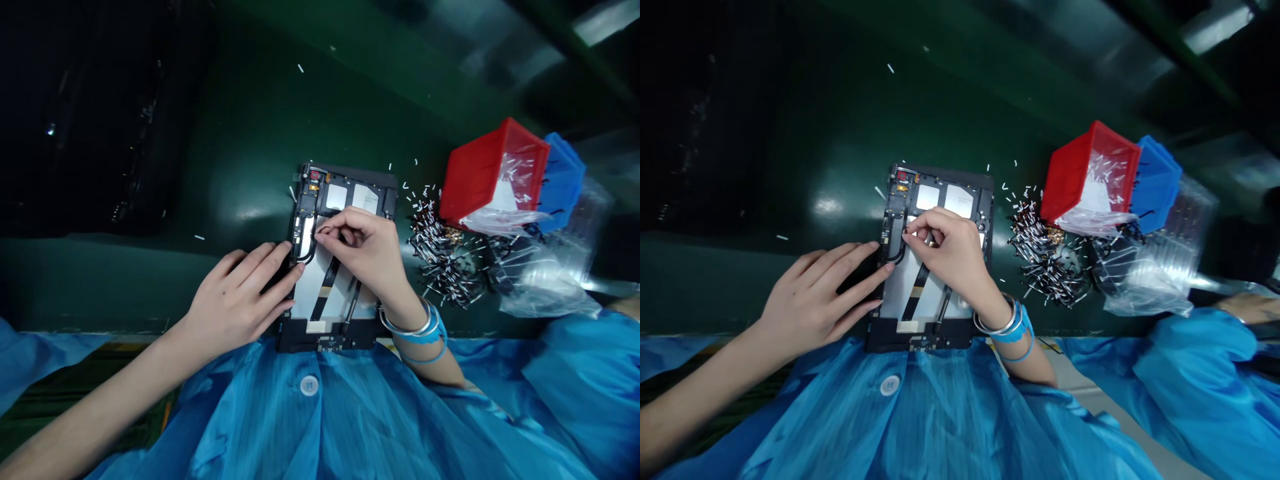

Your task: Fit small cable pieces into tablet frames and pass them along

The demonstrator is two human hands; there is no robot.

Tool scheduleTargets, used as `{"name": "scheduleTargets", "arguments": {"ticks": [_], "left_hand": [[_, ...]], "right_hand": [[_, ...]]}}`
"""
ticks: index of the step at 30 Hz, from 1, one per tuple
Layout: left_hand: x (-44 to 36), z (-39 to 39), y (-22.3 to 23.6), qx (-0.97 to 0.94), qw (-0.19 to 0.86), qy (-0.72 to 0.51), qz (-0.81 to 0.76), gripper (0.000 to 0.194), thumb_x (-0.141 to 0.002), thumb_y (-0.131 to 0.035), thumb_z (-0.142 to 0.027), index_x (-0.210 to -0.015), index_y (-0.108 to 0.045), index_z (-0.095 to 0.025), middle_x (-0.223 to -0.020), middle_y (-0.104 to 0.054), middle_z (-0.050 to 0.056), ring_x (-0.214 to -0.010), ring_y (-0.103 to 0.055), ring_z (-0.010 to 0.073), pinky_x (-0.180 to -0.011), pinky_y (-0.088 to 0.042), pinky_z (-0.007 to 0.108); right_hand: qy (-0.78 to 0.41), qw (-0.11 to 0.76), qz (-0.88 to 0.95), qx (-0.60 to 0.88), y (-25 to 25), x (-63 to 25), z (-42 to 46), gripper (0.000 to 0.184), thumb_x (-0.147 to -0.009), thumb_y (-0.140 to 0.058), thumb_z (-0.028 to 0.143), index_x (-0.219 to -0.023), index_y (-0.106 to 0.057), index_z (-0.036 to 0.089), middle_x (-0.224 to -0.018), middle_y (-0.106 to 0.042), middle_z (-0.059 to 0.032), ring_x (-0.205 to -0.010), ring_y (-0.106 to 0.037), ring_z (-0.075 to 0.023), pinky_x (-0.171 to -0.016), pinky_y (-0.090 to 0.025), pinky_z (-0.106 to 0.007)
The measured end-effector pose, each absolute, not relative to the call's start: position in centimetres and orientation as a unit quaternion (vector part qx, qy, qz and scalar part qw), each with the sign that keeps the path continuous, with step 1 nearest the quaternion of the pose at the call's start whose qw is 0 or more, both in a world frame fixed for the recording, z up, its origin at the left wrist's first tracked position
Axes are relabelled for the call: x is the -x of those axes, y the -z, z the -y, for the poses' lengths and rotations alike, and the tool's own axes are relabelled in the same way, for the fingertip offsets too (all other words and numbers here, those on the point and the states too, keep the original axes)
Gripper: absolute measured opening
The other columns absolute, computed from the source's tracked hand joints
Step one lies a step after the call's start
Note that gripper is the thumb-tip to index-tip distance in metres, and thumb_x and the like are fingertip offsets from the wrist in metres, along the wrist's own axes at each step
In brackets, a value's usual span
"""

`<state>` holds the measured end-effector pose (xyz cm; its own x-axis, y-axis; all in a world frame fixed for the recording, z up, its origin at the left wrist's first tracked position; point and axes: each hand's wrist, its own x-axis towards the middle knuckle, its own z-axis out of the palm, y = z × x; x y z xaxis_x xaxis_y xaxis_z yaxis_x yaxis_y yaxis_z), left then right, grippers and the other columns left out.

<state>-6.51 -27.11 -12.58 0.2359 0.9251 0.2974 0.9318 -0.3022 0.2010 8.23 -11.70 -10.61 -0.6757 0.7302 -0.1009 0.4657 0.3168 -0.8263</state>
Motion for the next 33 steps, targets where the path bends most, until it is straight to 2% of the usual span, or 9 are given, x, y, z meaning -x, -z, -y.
{"name": "scheduleTargets", "arguments": {"ticks": [4,9,13,17,20,25,29,33], "left_hand": [[6.6,27.0,12.5,0.793,0.017,0.181,0.582,0.032,-0.093,-0.05,-0.028,-0.119,-0.061,-0.012,-0.131,-0.059,0.019,-0.113,-0.06,0.034,-0.081,-0.049,0.043],[7.0,26.6,12.6,0.811,-0.041,0.166,0.559,0.033,-0.097,-0.039,-0.027,-0.123,-0.057,-0.018,-0.144,-0.048,0.009,-0.136,-0.041,0.0309,-0.101,-0.043,0.048],[7.3,26.5,12.9,0.829,-0.062,0.159,0.533,0.034,-0.098,-0.036,-0.023,-0.123,-0.058,-0.015,-0.145,-0.046,0.009,-0.139,-0.037,0.0292,-0.105,-0.042,0.048],[7.5,26.3,12.8,0.833,-0.071,0.162,0.525,0.035,-0.097,-0.036,-0.024,-0.123,-0.059,-0.014,-0.144,-0.047,0.01,-0.138,-0.038,0.0297,-0.106,-0.042,0.049],[7.6,26.0,12.5,0.838,-0.062,0.161,0.517,0.034,-0.097,-0.036,-0.025,-0.117,-0.062,-0.015,-0.141,-0.052,0.01,-0.134,-0.043,0.0302,-0.104,-0.043,0.049],[7.6,25.7,12.3,0.841,-0.04,0.164,0.514,0.033,-0.098,-0.036,-0.026,-0.113,-0.063,-0.015,-0.134,-0.058,0.01,-0.128,-0.05,0.0298,-0.102,-0.044,0.048],[7.3,25.6,12.3,0.839,-0.028,0.17,0.517,0.032,-0.098,-0.038,-0.025,-0.113,-0.063,-0.014,-0.132,-0.06,0.01,-0.127,-0.052,0.029,-0.102,-0.044,0.047],[7.1,25.4,12.1,0.832,-0.03,0.154,0.532,0.032,-0.098,-0.037,-0.026,-0.112,-0.065,-0.019,-0.131,-0.061,0.007,-0.126,-0.053,0.0271,-0.103,-0.044,0.046]], "right_hand": [[-0.438,0.141,0.802,0.38,10.7,-8.2,11.9,0.007,-0.076,-0.065,0.012,-0.072,-0.067,0.018,-0.069,-0.06,0.0021,-0.059,-0.047,-0.0086,-0.056,-0.036,-0.024],[-0.422,0.146,0.811,0.379,10.7,-8.1,12.0,0.009,-0.076,-0.063,0.012,-0.072,-0.067,0.019,-0.068,-0.059,0.002,-0.06,-0.048,-0.0093,-0.057,-0.037,-0.024],[-0.409,0.144,0.818,0.378,10.5,-8.1,12.2,0.01,-0.077,-0.063,0.013,-0.071,-0.067,0.019,-0.067,-0.058,0.0019,-0.06,-0.048,-0.0098,-0.057,-0.037,-0.024],[-0.368,0.157,0.831,0.386,10.6,-8.1,12.2,0.005,-0.08,-0.064,0.018,-0.079,-0.068,0.02,-0.066,-0.056,0.0022,-0.058,-0.045,-0.0097,-0.057,-0.037,-0.025],[-0.391,0.167,0.811,0.402,10.9,-8.1,11.9,0.008,-0.08,-0.064,0.019,-0.088,-0.068,0.02,-0.064,-0.053,0.0044,-0.054,-0.04,-0.0084,-0.056,-0.036,-0.025],[-0.416,0.171,0.805,0.388,11.2,-7.9,11.3,0.006,-0.079,-0.065,0.016,-0.074,-0.066,0.019,-0.065,-0.055,0.0037,-0.055,-0.04,-0.0076,-0.057,-0.036,-0.024],[-0.389,0.174,0.82,0.382,11.1,-7.7,11.5,0.009,-0.078,-0.062,0.012,-0.073,-0.065,0.019,-0.064,-0.053,0.0041,-0.055,-0.041,-0.0078,-0.057,-0.036,-0.024],[-0.338,0.172,0.847,0.373,11.0,-7.3,11.9,0.012,-0.078,-0.059,0.011,-0.07,-0.062,0.02,-0.063,-0.051,0.0044,-0.056,-0.043,-0.0087,-0.057,-0.035,-0.024]]}}
